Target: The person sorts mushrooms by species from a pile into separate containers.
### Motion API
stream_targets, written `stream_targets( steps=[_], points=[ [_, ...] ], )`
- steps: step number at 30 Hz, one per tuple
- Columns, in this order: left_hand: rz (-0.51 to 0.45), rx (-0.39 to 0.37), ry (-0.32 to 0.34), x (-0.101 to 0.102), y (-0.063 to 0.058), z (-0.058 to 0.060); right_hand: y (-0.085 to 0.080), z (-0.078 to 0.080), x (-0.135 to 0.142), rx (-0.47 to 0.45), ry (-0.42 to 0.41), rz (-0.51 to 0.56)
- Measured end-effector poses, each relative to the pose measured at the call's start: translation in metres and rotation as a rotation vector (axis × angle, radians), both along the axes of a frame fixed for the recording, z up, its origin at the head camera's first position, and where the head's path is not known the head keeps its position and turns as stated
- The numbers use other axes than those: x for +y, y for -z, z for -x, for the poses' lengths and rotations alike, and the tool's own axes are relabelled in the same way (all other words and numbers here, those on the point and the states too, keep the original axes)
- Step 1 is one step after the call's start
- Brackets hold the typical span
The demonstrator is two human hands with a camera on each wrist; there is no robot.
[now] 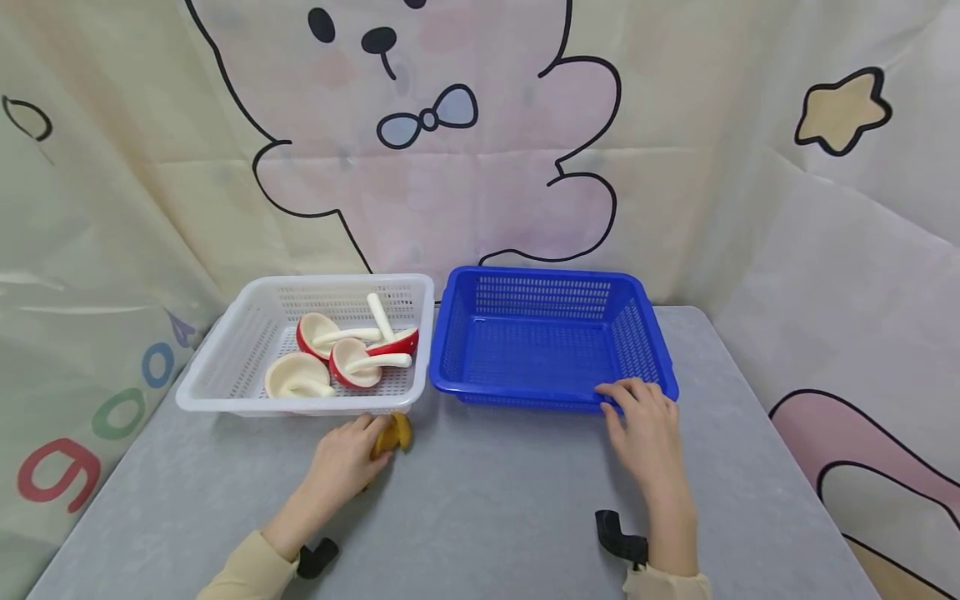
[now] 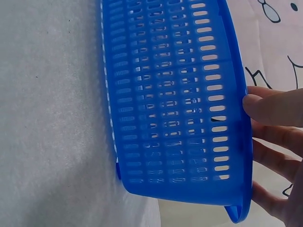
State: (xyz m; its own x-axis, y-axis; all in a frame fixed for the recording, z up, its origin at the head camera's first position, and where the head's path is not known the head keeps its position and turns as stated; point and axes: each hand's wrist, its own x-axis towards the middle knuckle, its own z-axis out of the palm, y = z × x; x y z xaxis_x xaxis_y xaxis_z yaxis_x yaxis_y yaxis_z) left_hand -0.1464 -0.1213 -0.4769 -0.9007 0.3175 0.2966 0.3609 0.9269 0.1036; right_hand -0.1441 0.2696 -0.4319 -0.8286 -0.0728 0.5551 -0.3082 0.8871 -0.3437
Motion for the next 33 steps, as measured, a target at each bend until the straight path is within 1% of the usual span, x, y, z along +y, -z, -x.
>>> stream_targets(
  steps=[7,12,16,21,25,33],
  points=[
    [-0.026,-0.013,0.005,0.001,-0.001,-0.002,0.001,0.002,0.0,0.01,0.003,-0.005],
    [-0.061,0.026,0.039,0.003,-0.003,-0.004,0.001,0.002,-0.001,0.004,0.01,-0.002],
    [-0.061,0.057,0.066,0.006,-0.007,-0.006,0.001,0.002,-0.001,-0.001,0.012,0.003],
    [-0.064,0.055,0.105,0.014,-0.014,-0.011,0.001,0.001,-0.001,0.006,0.011,0.007],
    [-0.069,0.067,0.137,0.023,-0.023,-0.014,0.001,0.002,0.0,0.014,0.012,0.003],
    [-0.088,0.168,0.241,0.04,-0.04,-0.017,0.001,0.003,0.0,0.027,0.012,-0.006]
  ],
)
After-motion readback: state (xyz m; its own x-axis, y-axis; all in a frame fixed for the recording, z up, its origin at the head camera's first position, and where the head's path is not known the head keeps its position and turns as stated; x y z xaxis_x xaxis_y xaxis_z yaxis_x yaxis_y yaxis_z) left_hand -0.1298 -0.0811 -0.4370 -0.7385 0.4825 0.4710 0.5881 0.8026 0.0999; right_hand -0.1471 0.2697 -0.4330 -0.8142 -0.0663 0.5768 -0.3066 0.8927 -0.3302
